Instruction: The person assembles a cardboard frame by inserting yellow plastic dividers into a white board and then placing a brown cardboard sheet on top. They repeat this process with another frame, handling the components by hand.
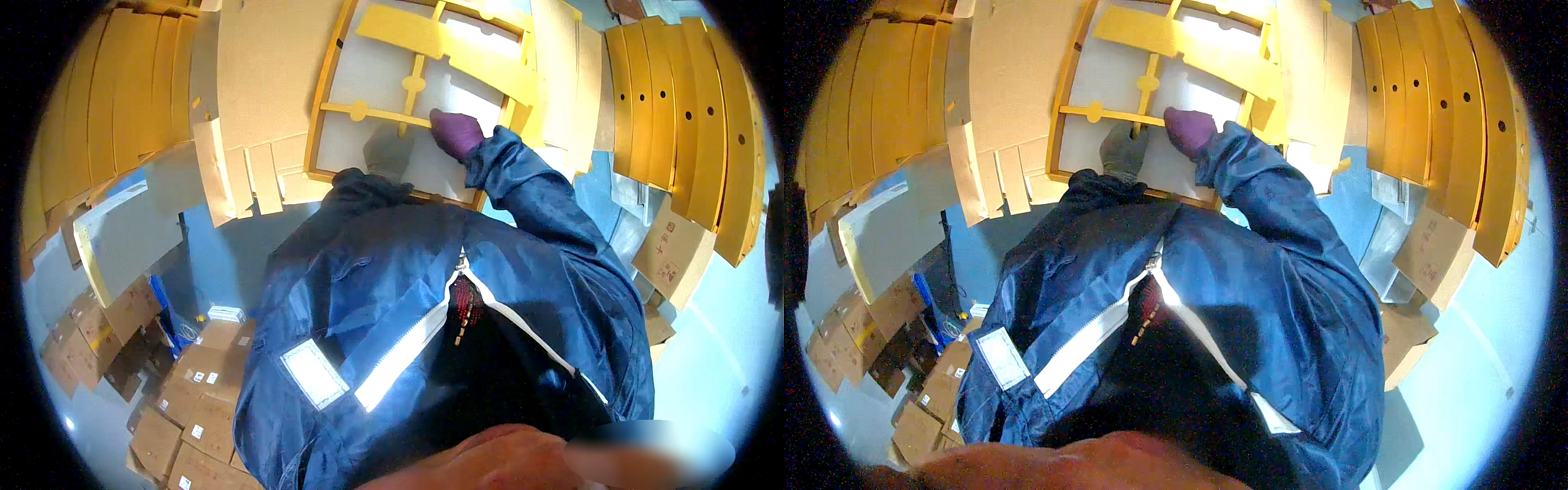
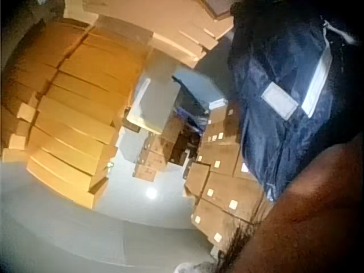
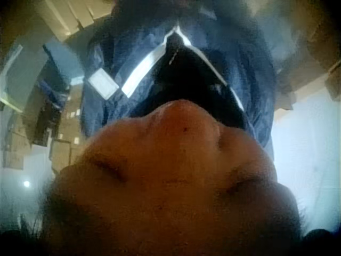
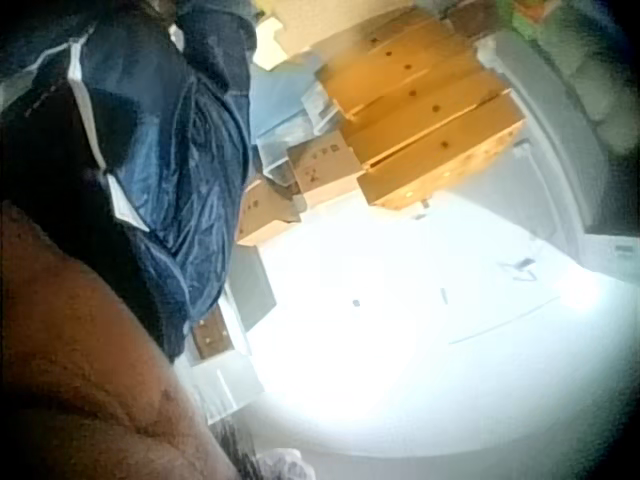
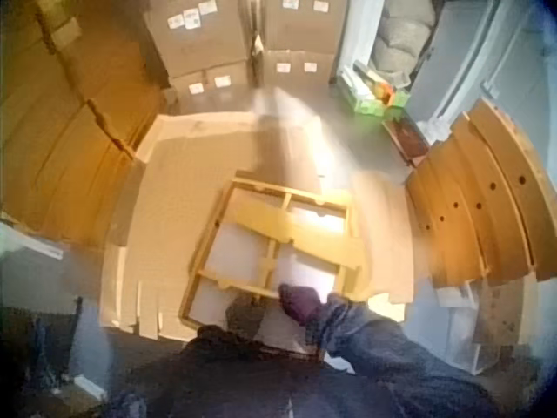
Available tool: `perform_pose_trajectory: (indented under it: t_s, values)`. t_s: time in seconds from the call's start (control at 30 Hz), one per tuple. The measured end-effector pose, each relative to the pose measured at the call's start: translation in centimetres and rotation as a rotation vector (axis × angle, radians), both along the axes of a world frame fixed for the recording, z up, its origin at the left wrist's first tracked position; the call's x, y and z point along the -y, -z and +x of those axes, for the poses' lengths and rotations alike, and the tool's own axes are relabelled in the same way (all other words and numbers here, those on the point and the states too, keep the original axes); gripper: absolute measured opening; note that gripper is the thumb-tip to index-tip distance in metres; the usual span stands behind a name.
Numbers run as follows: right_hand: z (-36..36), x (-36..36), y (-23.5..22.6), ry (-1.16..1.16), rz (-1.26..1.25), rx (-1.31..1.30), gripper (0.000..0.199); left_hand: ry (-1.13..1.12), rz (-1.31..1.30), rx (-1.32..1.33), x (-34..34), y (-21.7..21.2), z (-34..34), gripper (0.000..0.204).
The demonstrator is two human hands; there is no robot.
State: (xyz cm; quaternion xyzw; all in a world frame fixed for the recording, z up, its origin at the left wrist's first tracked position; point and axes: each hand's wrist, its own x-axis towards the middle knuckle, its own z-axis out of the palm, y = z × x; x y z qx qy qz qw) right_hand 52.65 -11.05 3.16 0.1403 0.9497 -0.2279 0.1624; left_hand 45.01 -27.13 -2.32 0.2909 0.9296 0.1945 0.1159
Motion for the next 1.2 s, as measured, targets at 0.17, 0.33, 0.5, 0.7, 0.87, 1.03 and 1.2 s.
perform_pose_trajectory:
  t_s: [0.17, 0.33, 0.5, 0.7, 0.87, 1.03, 1.2]
  values:
    - [-0.8, 0.6, -1.3, 0.041, 0.026, 0.153, 0.021, 0.021, 0.002, 0.008, -0.1, -0.4, -0.9, 0.029]
    - [0.9, 1.2, -4.9, 0.059, 0.053, 0.074, 0.046, 0.08, -0.004, 0.073, 0.8, -2.8, -2.0, 0.029]
    - [7.9, -0.2, -5.9, 0.43, 0.021, -0.372, 0.07, 0.17, 0.424, -0.245, -0.9, -12.5, -1.5, 0.03]
    - [16.4, 1.5, -0.8, 0.793, -0.539, -0.159, 0.089, 1.027, 0.045, -0.163, -8.8, -7.1, 3.2, 0.031]
    - [16.1, 3.5, 0.2, 0.889, -0.353, -0.127, 0.059, 1.099, -0.008, -0.292, -9.6, -5.0, 4.0, 0.013]
    - [14.9, 3.3, -0.3, 0.847, -0.246, -0.031, 0.043, 1.06, -0.148, -0.213, -10.9, -5.2, 4.0, 0.012]
    - [14.1, 3.2, -1.6, 0.823, -0.213, 0.007, 0.038, 1.119, -0.19, -0.14, -11.6, -6.8, 3.8, 0.016]
